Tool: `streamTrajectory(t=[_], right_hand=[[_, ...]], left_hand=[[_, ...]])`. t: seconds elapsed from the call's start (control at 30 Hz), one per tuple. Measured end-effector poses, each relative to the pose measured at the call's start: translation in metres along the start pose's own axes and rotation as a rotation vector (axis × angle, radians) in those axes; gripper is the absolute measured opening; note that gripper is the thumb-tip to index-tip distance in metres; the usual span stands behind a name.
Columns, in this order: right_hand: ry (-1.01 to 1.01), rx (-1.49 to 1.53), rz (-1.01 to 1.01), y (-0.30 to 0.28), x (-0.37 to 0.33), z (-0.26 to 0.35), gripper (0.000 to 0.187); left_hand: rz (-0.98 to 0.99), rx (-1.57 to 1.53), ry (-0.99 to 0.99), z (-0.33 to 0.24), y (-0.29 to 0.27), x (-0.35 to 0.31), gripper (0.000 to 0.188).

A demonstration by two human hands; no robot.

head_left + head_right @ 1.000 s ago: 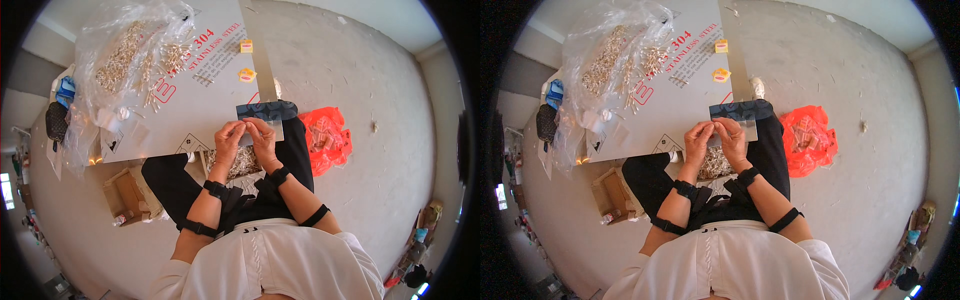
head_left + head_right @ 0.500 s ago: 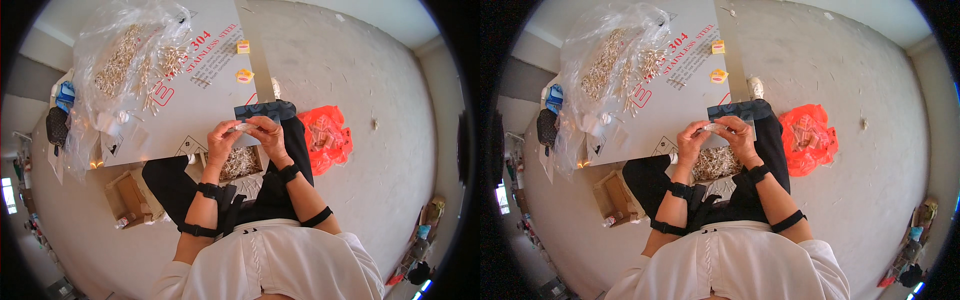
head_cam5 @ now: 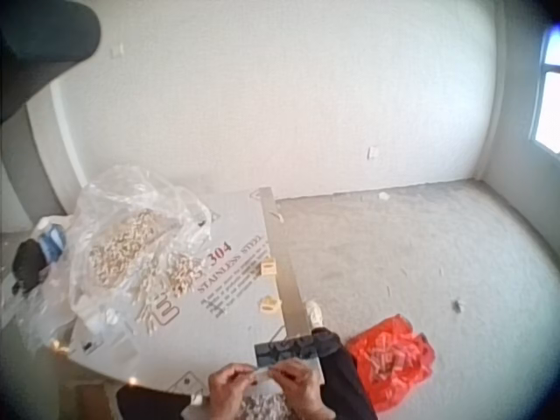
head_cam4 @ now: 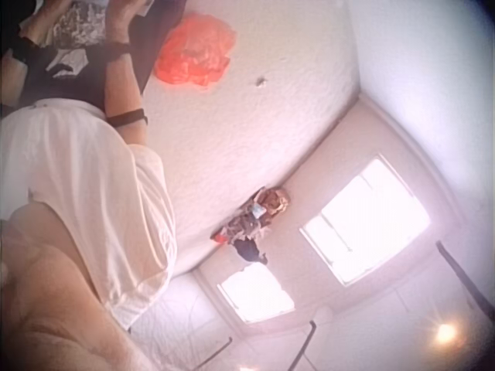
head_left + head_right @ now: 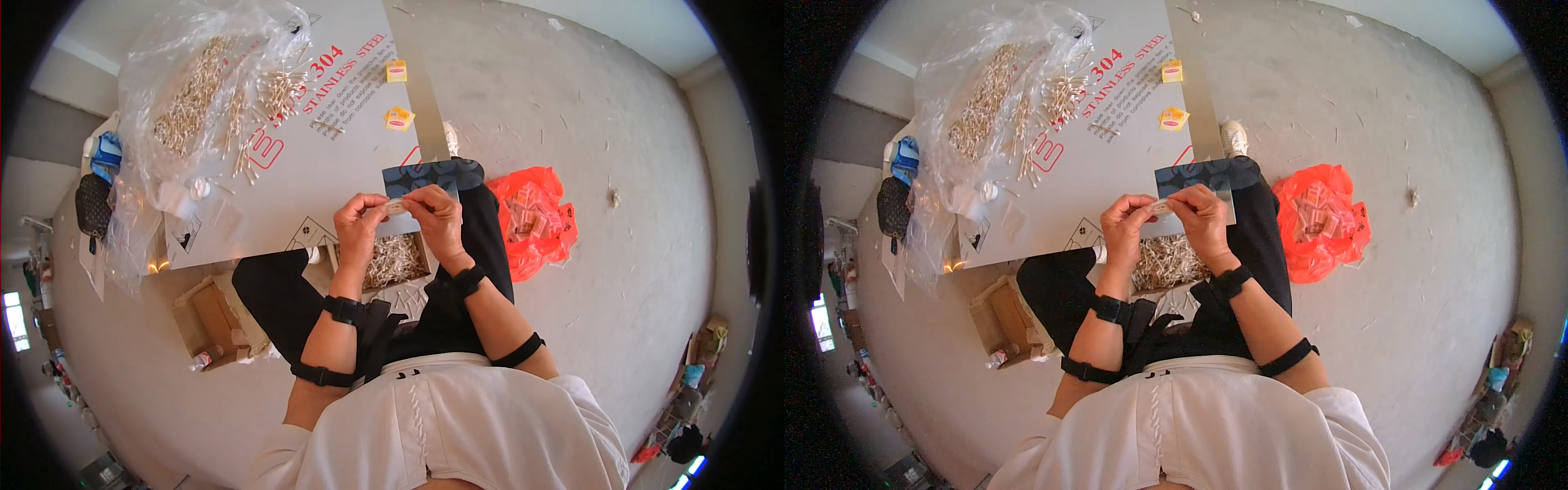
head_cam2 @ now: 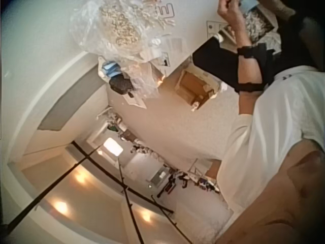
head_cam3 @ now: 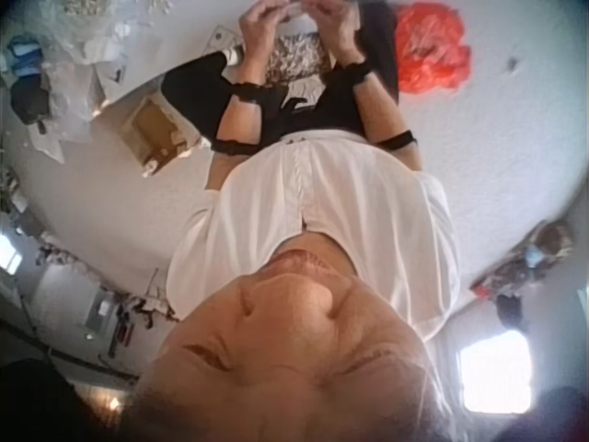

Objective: The person is packaging small white swabs into plastic bags.

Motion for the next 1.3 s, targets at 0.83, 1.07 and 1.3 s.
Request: streamTrajectory(t=[0.83, 1.07, 1.3], right_hand=[[-0.361, -0.571, 0.317, 0.003, 0.005, 0.062, 0.013], [-0.496, -0.710, 0.325, 0.008, -0.001, 0.078, 0.011], [-0.467, -0.729, 0.343, 0.013, 0.000, 0.074, 0.015]], left_hand=[[0.295, 0.921, 0.353, -0.067, 0.028, -0.003, 0.021], [0.327, 1.107, 0.436, -0.079, 0.035, -0.008, 0.020], [0.227, 1.035, 0.472, -0.080, 0.034, -0.010, 0.021]])
Point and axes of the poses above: each hand's wrist, its own x-axis towards the middle knuckle, its own y-axis out of the palm, z = x × y, the point moved 7 cm from there along x, towards the middle knuckle, and after that the axes turned 14 degrees about z, right-handed, at the moved point
